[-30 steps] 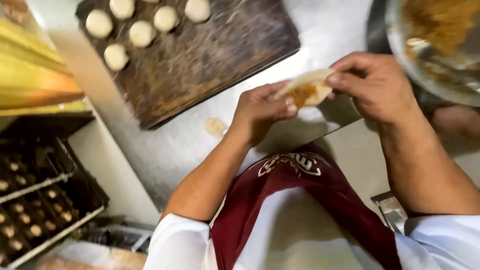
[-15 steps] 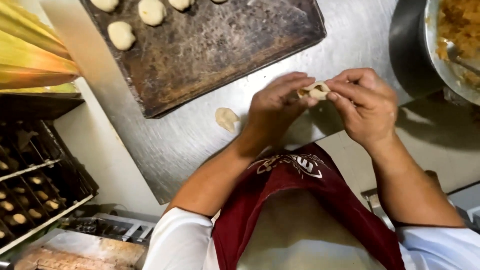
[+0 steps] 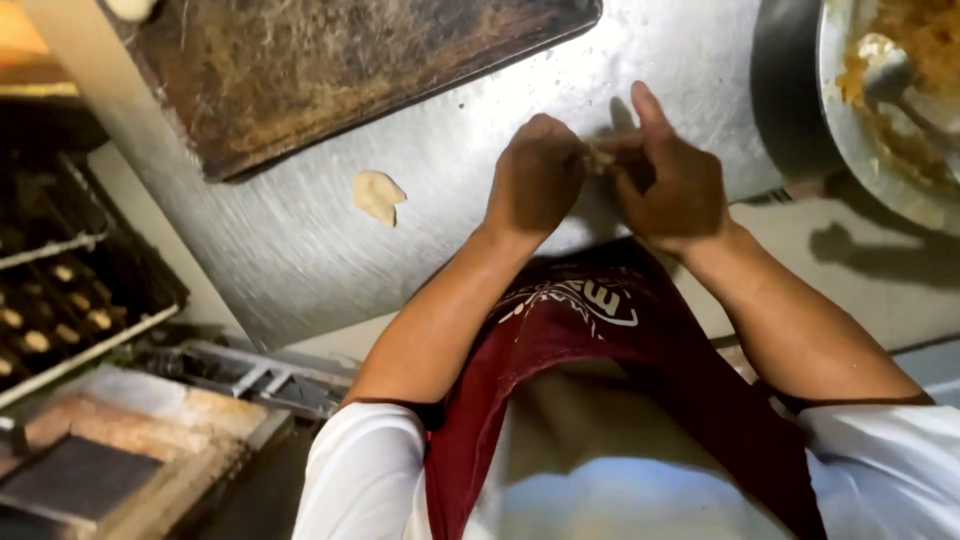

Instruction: Filling small pieces of dough with a mixture and rolling them into balls on a metal workbench.

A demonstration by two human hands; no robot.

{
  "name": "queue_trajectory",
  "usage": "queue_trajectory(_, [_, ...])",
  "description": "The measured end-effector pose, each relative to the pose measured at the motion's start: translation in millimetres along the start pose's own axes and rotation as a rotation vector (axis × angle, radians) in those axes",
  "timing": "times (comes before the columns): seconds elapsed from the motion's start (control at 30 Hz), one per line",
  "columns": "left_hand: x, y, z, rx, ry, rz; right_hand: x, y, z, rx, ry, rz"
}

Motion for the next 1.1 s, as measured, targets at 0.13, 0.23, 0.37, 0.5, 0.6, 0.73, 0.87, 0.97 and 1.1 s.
queue_trajectory(0.13, [14.7, 2.5, -11.3, 0.447, -0.045, -0.360, -25.2, 29.5, 10.3, 0.070, -0.084, -0.059])
queue_trajectory(0.23, [12.4, 0.8, -14.8, 0.507, -0.031, -0.421, -28.4, 26.8, 5.6, 0.474, 0.105, -0.229])
queue_trajectory(0.37, [-15.2, -14.1, -10.2, 0.282, -0.083, -0.006, -22.8, 6.3, 17.1, 0.480, -0.117, -0.303])
queue_trajectory(0.5, [5.8, -11.2, -18.8, -0.038, 0.186, -0.091, 16.1, -17.8, 25.9, 0.368, -0.102, -0.087])
queue_trajectory(0.6, [39.0, -20.7, -35.0, -0.025, 0.148, -0.424, 12.9, -36.7, 35.2, 0.325, -0.131, -0.047])
queue_trajectory(0.73, [116.9, -66.3, -74.3, 0.126, 0.379, -0.599, -34.8, 8.6, 21.2, -0.155, -0.538, -0.387])
queue_trajectory(0.87, [188.6, -144.1, -114.0, 0.067, 0.667, -0.525, -26.0, -28.3, 34.7, -0.369, -0.495, -0.382])
queue_trajectory(0.97, [234.8, -166.9, -137.4, 0.011, 0.722, -0.392, -8.6, -49.1, 68.7, -0.504, -0.328, -0.048])
queue_trajectory(1.1, [249.6, -193.9, -154.8, 0.049, 0.650, -0.217, -5.9, -91.8, 163.0, -0.318, -0.010, -0.318])
Point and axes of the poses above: each hand's wrist, its own z-axis towards the middle knuckle, its own x-axis out of the back of the hand, y = z × x, the point moved 7 cm from there along z, towards the middle knuckle, and after that the axes turned 1 degree about z, right-handed, at the moved point
